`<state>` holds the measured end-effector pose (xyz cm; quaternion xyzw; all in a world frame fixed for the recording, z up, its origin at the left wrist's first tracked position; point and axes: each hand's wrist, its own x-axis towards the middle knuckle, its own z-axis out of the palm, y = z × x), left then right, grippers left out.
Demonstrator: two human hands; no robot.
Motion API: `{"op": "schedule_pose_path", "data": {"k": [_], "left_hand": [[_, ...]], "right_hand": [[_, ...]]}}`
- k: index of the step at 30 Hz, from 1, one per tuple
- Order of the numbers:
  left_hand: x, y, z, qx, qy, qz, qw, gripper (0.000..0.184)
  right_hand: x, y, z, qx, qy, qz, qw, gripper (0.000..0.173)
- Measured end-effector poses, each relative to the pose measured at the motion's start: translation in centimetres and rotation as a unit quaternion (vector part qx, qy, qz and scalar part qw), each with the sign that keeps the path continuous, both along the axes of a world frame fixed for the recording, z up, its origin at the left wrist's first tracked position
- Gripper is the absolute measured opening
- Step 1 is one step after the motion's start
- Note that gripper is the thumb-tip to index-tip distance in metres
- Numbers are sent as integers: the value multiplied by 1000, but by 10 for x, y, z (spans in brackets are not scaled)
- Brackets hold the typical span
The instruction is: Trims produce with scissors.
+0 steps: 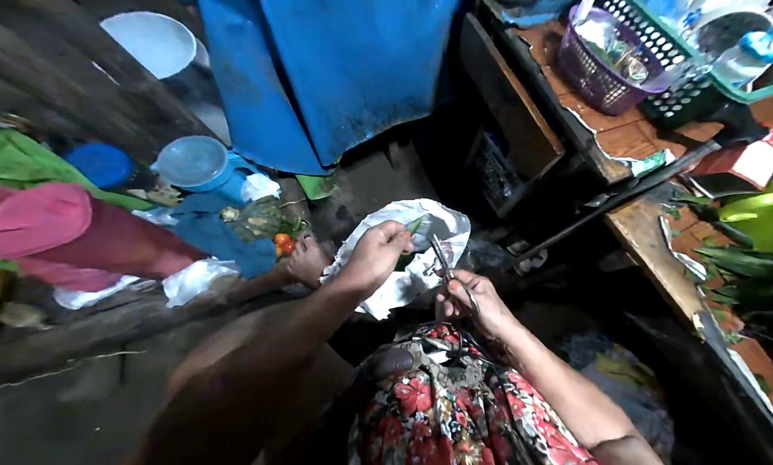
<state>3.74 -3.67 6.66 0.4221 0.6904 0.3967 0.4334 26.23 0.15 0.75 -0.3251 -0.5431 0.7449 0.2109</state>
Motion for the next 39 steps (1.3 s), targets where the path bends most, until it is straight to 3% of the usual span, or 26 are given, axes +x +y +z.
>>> {"op": "schedule_pose_path", "data": {"k": [9,23,29,39], "left_hand": [[0,-12,-9,-39,-87,-36,995,20],[-6,-17,-10,-60,-71,-50,994,20],[-9,-16,-12,-48,-55,-45,996,21],[-8,-16,-9,-93,-55,-82,991,21]], "right_hand": [[-20,2,6,23,9,37,999,43],[-32,1,5,29,-5,18,999,30],[-25,-1,8,56,-5,50,997,41],[-27,0,3,67,-25,53,996,36]]}}
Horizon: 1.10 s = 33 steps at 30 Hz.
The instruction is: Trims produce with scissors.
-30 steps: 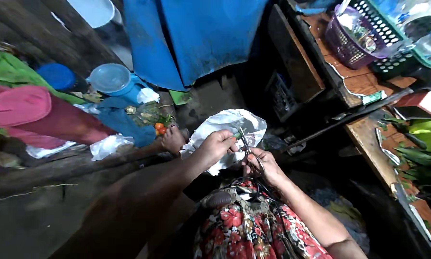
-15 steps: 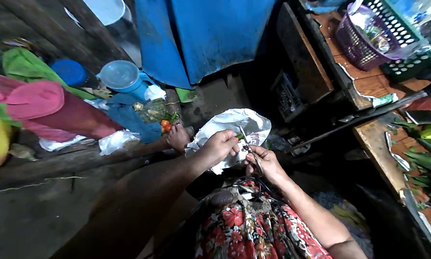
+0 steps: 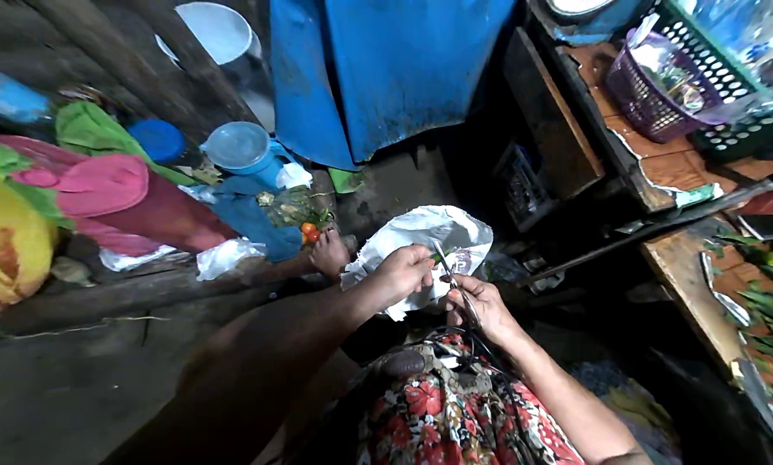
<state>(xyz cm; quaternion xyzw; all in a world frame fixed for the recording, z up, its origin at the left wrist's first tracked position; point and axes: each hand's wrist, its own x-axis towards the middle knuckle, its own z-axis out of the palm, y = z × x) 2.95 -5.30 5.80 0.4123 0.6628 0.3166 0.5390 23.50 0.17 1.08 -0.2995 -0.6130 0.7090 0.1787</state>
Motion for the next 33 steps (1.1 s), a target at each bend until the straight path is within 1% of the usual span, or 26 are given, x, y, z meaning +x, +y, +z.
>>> {"op": "schedule_pose_path", "data": {"k": [3,6,10,12,15,19,23,28,33], "left_hand": [[-1,0,3,-17,8,-6,1000,22],[-4,0,1,-11,15,-16,1000,24],[-8,-1,6,4,10,5,1000,23],[-9,-1,6,18,3,24,1000,23],[-8,-1,6,22,-6,27,999,21],[-7,-3,9,24,-1,28,999,20],[-8,-3,10,30,17,-2,999,23],[-4,-5,9,16,28,-37,999,22],[-5,-4,8,9,27,-45,999,20]], "right_hand": [[0,0,-3,-3,-3,-1,1000,35],[-1,1,-4,6,-2,-16,1000,33],[-1,3,-5,35,-48,-29,998,32],[2,5,-6,62,-76,-12,995,37],[5,5,-11,96,-76,4,992,45],[6,4,-9,112,-96,6,989,48],[8,4,-9,112,-92,13,989,48],[7,3,-9,105,-87,18,990,42],[8,5,-7,99,-106,18,989,40]]}}
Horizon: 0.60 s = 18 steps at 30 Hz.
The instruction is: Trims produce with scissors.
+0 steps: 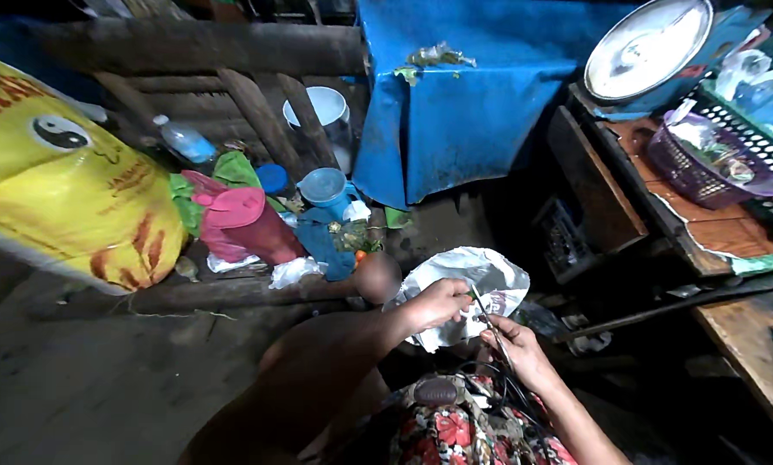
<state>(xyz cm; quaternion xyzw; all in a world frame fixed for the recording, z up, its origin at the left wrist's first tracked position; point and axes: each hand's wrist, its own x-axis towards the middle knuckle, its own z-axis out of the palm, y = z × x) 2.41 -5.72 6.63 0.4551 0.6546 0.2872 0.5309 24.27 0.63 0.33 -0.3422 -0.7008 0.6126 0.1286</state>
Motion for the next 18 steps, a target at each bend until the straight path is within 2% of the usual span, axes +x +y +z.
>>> {"op": "schedule_pose_path", "data": {"k": [9,18], "left_hand": [[-2,1,2,1,10,-6,1000,19],[-2,3,3,13,-20,12,1000,20]], "right_hand": [[-1,1,6,8,-12,1,1000,40],[1,4,8,6,-3,-27,1000,39]]}}
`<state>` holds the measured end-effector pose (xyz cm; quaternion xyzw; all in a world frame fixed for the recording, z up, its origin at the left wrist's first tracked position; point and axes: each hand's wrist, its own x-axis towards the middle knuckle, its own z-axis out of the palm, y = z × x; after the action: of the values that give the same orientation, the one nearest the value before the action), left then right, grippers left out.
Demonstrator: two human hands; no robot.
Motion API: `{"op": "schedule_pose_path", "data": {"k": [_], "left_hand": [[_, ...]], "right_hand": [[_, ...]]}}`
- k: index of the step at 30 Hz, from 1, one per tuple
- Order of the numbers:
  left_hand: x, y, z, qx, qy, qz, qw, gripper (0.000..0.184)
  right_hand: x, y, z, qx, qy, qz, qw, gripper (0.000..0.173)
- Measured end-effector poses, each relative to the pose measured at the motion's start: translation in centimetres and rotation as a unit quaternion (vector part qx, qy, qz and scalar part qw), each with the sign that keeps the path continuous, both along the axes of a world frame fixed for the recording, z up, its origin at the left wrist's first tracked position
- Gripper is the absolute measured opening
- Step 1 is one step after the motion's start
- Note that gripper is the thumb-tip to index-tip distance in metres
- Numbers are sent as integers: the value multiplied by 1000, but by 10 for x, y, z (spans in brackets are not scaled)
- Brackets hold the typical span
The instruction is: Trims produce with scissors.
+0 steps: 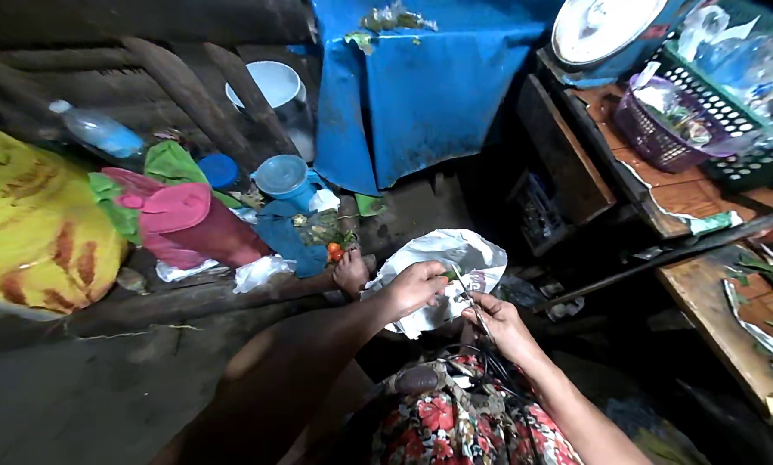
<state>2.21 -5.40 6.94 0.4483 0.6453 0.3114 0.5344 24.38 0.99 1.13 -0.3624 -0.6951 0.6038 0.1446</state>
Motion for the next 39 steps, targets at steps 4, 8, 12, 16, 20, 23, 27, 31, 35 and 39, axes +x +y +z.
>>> {"op": "schedule_pose_path", "data": {"k": [4,8,12,16,20,23,27,31,35,39], "left_hand": [[-3,-3,-1,15,3,-7,1000,22],[2,-1,-2,5,-11,16,1000,17],[4,-1,-2,-6,-9,13,1000,15],[2,-3,-4,-1,-24,14,1000,16],[1,-4,-9,4,-30,11,999,16],[2,-6,-7,10,-18,31,999,16],[2,-7,-9,54,-14,83,995,15],[2,-7,-9,64,-17,103,993,16],[6,-6,-5,44,-13,76,996,15],[4,-5,-6,12,-28,50,998,18]], "right_hand": [[1,1,3,-13,18,3,1000,40],[-1,0,13,-59,70,16,996,36],[-2,1,21,-55,61,31,996,40],[-2,2,24,-60,50,42,996,40],[0,2,24,-61,59,48,995,37],[0,1,23,-61,60,42,995,36],[1,2,21,-67,46,32,996,37],[0,0,22,-59,44,48,996,39],[-1,-2,27,-55,51,55,996,39],[-4,-4,19,-70,68,30,995,39]]}}
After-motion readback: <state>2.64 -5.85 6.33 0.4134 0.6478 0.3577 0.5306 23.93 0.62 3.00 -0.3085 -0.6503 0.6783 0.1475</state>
